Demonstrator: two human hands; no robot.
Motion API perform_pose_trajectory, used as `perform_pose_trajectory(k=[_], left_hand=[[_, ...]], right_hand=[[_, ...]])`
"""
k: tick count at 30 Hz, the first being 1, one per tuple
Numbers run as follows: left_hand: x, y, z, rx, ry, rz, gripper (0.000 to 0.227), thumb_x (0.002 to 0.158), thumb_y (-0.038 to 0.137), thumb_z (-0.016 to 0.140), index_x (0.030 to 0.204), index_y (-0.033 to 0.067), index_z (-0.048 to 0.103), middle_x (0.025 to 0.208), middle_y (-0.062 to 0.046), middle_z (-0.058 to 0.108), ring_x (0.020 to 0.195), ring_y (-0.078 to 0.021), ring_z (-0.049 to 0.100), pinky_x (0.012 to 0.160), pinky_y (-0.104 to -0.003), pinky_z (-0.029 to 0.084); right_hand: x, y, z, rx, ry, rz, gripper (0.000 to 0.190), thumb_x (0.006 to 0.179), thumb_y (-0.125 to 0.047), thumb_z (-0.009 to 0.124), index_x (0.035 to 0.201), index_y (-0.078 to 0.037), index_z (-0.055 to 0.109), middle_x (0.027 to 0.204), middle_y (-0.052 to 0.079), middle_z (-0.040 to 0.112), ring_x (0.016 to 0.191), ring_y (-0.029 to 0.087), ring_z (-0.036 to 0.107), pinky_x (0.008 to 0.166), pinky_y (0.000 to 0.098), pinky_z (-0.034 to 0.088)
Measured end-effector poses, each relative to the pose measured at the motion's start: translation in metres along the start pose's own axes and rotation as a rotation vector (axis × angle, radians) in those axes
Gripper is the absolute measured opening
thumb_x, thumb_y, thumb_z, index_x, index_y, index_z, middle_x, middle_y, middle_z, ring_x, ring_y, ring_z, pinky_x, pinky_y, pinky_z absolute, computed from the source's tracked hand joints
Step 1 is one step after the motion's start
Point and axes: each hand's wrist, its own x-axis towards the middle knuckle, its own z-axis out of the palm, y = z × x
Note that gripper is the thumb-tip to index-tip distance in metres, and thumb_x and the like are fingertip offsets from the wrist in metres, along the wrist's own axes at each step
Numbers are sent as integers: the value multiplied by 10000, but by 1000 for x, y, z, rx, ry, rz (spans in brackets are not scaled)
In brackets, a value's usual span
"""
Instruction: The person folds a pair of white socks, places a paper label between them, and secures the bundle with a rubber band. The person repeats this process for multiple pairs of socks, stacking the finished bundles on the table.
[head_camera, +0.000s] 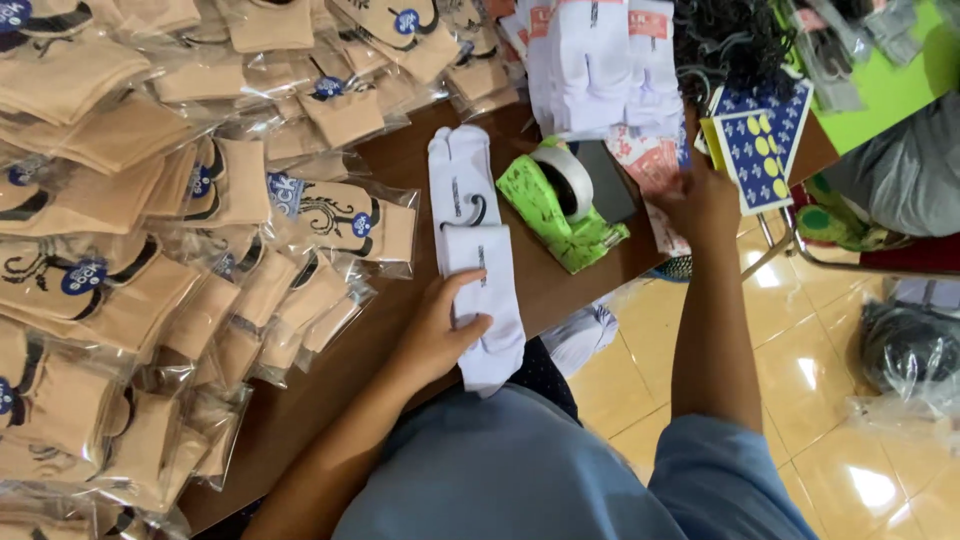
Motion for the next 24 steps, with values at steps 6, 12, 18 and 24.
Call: perform_pose_trajectory(k=[6, 12, 18, 24], left_hand=[[-31, 53, -12, 226, -133, -102, 640, 891, 200, 711, 1498, 176, 506, 1303, -297, 572, 1255, -488, 571, 1042, -554, 450], [-35, 107, -49, 719, -405, -308, 631, 996, 509, 487, 1596, 353, 371, 1007, -233, 768, 974, -418, 751, 835, -539, 589], [-34, 82, -73, 713, -171, -417, 656, 944, 622, 402, 1565, 412, 409, 822, 4, 700, 604, -178, 669, 482, -331, 492], [-11, 31, -55, 131, 737, 663, 585, 1055, 393, 458, 1433, -52, 420, 1135, -169, 594, 1042, -287, 530, 966, -383, 440]], right_hand=[[-9, 64, 62, 229, 171, 53, 380, 804, -268, 950, 1097, -71, 810, 865, 200, 707, 828, 424, 701, 731, 472, 565], [-18, 75, 78, 170, 467, -20, 196, 808, -165, 975, 941, -115, 840, 781, 101, 663, 761, 304, 677, 708, 342, 562], [-44, -8, -2, 958, 312, 225, 127, 994, -14, 705, 1038, -128, 672, 930, 34, 710, 788, 109, 657, 679, 250, 533], [-78, -160, -15, 1282, -388, -180, 186, 872, 62, 748, 1045, -5, 755, 777, 117, 731, 541, 104, 623, 512, 241, 545]])
